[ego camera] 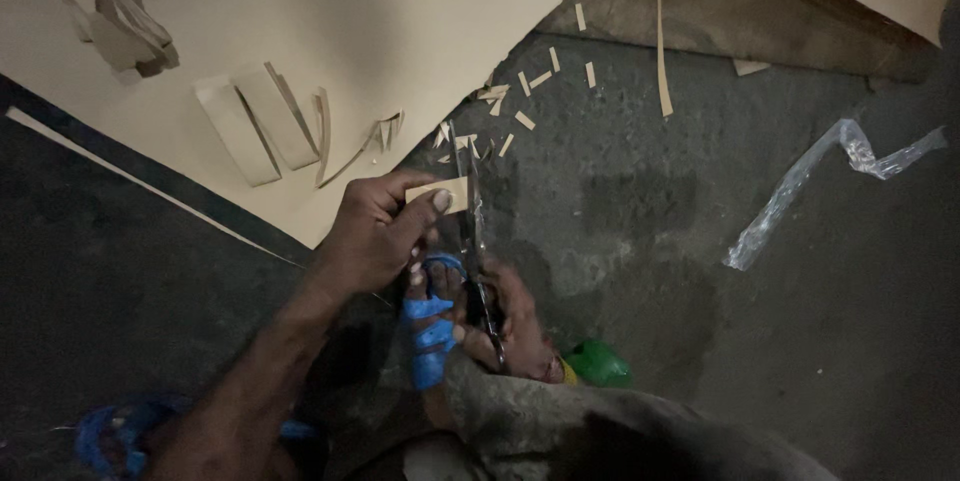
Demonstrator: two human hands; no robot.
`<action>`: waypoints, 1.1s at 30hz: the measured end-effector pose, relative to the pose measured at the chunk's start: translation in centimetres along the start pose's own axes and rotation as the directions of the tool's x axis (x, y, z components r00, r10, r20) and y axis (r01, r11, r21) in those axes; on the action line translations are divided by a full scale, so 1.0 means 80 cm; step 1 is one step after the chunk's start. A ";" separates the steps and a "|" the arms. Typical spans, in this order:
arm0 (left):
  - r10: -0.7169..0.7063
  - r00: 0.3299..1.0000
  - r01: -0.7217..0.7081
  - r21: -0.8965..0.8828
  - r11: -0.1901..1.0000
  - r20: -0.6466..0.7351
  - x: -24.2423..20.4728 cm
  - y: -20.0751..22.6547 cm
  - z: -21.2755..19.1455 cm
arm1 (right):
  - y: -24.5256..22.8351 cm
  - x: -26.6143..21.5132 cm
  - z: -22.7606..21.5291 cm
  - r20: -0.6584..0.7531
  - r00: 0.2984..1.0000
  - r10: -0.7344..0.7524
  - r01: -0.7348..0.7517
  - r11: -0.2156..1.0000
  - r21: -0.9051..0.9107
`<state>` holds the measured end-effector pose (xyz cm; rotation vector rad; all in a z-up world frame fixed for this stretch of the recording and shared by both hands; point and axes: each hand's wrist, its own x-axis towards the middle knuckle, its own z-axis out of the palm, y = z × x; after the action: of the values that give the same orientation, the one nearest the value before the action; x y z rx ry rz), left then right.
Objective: The person sits on the floor and uses scissors to cut a long strip of light-colored paper into small rectangular pieces. The cut pieces accumulate on the floor and on a larger sheet of paper nearby.
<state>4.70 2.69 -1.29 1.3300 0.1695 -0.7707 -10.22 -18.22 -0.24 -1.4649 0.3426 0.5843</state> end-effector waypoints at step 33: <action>-0.065 0.993 0.093 -0.300 0.949 0.101 -0.014 -0.049 0.034 | -0.086 0.097 -0.025 -0.247 0.944 -0.217 0.226 0.974 0.008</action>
<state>0.71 0.50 -3.12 0.9985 0.2608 -0.8343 0.23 -18.99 0.95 -1.5194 0.3723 0.2143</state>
